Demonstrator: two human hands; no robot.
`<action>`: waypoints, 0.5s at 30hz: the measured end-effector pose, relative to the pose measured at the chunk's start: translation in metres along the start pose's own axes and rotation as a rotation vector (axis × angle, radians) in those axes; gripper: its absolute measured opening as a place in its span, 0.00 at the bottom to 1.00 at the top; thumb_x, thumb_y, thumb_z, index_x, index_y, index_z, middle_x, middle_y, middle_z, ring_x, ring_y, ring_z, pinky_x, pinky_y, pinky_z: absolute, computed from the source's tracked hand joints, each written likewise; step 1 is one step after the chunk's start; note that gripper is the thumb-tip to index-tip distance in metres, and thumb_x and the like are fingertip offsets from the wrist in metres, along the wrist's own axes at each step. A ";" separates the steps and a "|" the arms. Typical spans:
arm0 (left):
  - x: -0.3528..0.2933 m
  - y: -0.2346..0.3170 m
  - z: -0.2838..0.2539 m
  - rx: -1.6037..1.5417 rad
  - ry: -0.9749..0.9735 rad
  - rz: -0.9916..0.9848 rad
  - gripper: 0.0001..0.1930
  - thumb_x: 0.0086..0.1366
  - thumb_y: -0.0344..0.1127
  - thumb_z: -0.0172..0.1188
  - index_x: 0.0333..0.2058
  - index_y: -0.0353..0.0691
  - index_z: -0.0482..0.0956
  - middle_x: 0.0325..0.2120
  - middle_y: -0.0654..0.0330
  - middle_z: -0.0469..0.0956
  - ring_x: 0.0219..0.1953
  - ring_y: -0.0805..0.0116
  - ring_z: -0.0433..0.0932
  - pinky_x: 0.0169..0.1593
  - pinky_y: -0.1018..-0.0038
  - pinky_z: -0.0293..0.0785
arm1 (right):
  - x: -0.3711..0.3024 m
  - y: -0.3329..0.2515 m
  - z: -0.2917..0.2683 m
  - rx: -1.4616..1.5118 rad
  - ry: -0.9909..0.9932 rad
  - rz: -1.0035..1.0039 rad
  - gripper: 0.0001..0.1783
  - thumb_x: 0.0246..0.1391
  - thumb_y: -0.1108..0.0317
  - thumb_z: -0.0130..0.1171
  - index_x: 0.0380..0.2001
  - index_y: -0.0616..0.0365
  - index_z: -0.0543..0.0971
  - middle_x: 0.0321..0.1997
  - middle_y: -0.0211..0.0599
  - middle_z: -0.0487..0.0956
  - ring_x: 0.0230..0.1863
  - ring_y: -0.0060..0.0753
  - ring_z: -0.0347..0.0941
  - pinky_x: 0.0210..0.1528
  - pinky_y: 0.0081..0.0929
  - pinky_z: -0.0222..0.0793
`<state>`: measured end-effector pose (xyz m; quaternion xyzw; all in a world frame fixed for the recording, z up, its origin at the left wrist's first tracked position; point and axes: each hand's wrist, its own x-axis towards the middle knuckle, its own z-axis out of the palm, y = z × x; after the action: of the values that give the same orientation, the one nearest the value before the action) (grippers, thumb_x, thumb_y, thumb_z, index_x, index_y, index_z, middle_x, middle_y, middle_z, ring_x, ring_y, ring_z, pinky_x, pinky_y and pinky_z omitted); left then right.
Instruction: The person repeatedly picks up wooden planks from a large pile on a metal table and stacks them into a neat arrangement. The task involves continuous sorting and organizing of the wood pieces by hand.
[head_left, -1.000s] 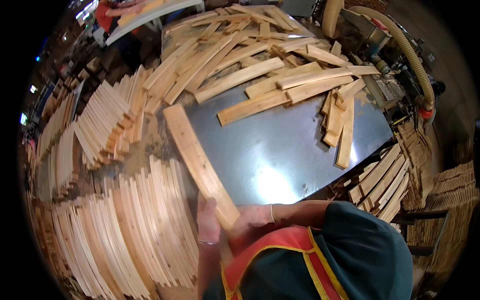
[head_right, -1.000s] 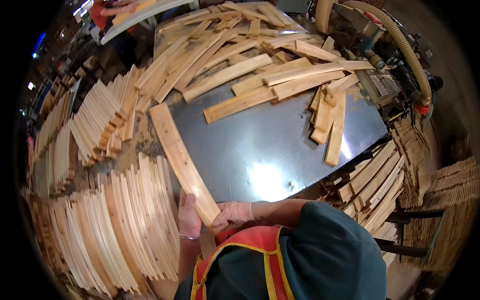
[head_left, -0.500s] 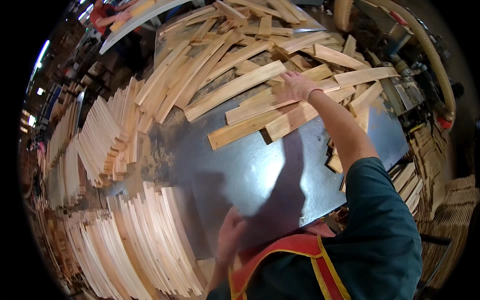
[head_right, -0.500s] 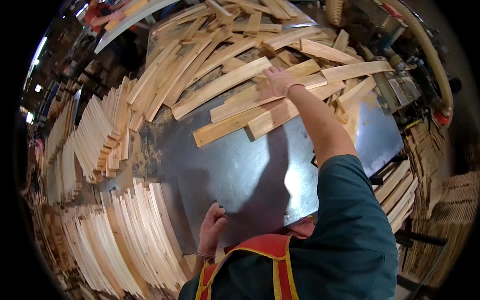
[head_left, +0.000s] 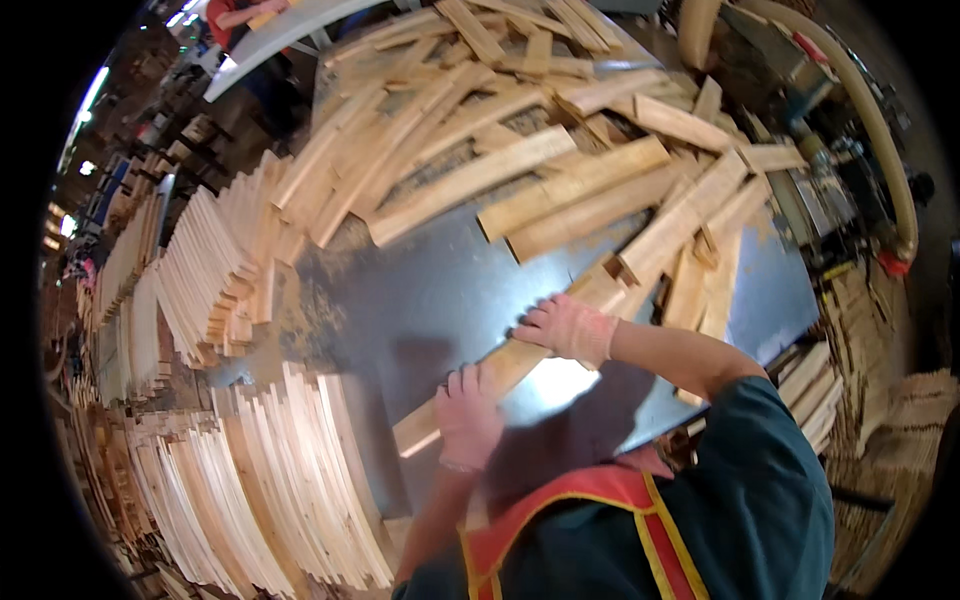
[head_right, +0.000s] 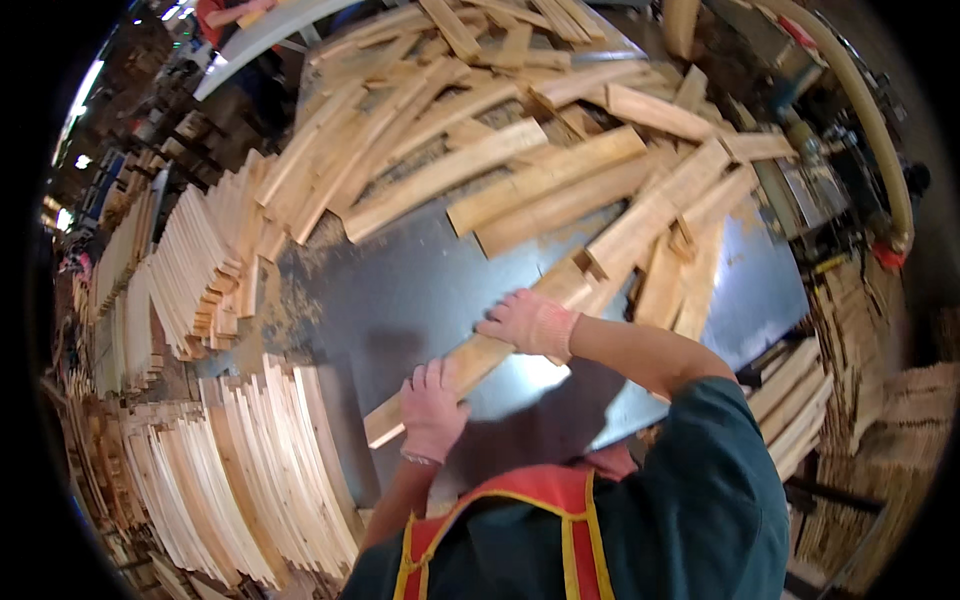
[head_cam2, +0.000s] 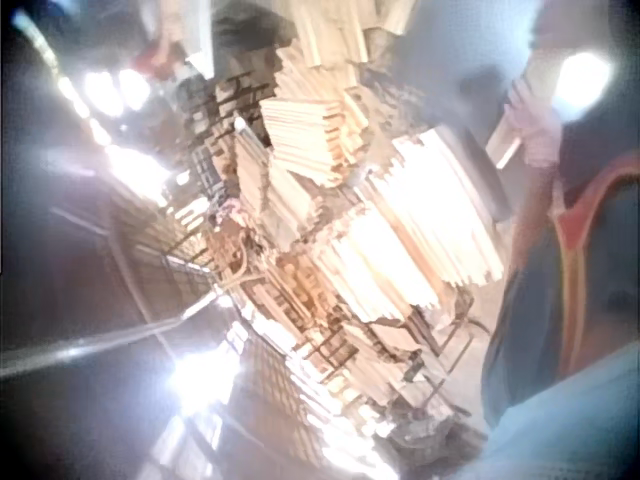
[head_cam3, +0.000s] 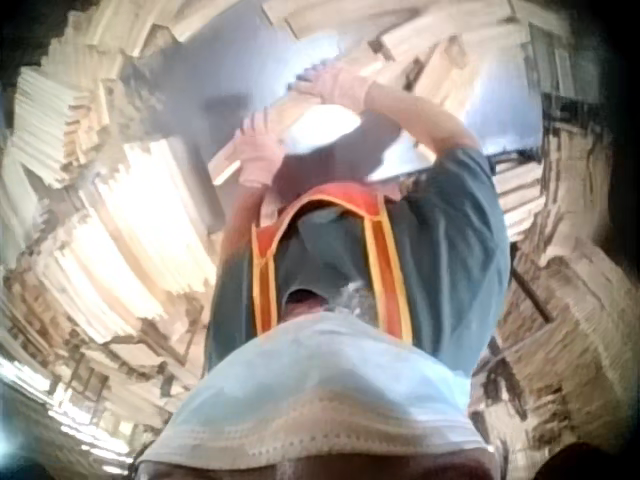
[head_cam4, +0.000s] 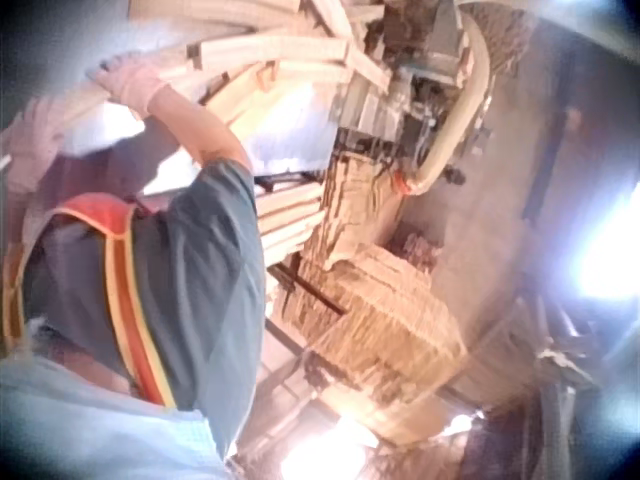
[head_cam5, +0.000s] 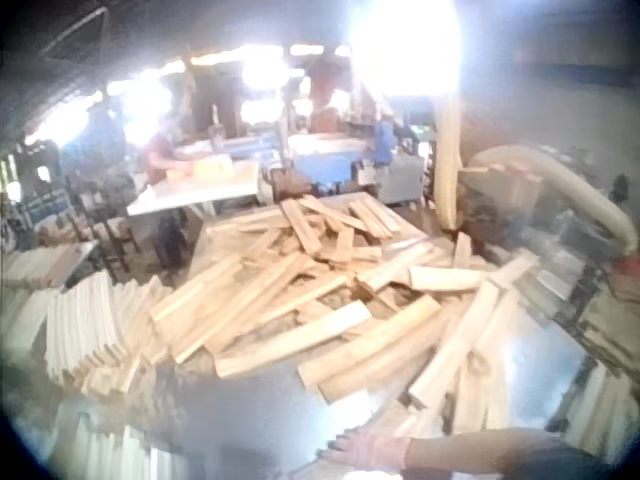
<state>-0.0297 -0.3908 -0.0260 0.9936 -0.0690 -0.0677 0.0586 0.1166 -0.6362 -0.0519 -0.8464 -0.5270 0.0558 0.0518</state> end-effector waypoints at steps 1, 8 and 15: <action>-0.004 -0.008 0.012 -0.060 -0.120 -0.067 0.29 0.59 0.49 0.68 0.57 0.44 0.76 0.57 0.51 0.80 0.61 0.46 0.77 0.61 0.52 0.74 | 0.004 -0.016 -0.007 0.006 0.119 -0.034 0.32 0.47 0.56 0.71 0.57 0.44 0.76 0.51 0.35 0.80 0.56 0.45 0.77 0.60 0.43 0.71; -0.127 -0.080 0.007 -0.425 -0.296 -0.477 0.26 0.69 0.46 0.58 0.61 0.38 0.77 0.53 0.50 0.84 0.55 0.42 0.83 0.55 0.53 0.80 | -0.062 -0.037 0.004 0.184 0.933 1.116 0.35 0.51 0.55 0.70 0.60 0.59 0.77 0.57 0.52 0.81 0.59 0.57 0.77 0.63 0.43 0.73; -0.273 -0.157 0.057 0.398 0.186 -0.635 0.38 0.65 0.47 0.66 0.72 0.47 0.65 0.73 0.53 0.65 0.76 0.49 0.59 0.76 0.51 0.57 | -0.100 -0.043 0.070 0.888 0.927 1.715 0.46 0.52 0.51 0.74 0.68 0.64 0.69 0.61 0.53 0.78 0.58 0.48 0.76 0.61 0.41 0.72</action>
<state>-0.2858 -0.2029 -0.0668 0.9593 0.2358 0.0225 -0.1535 0.0237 -0.7050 -0.1104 -0.7782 0.3822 -0.0664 0.4938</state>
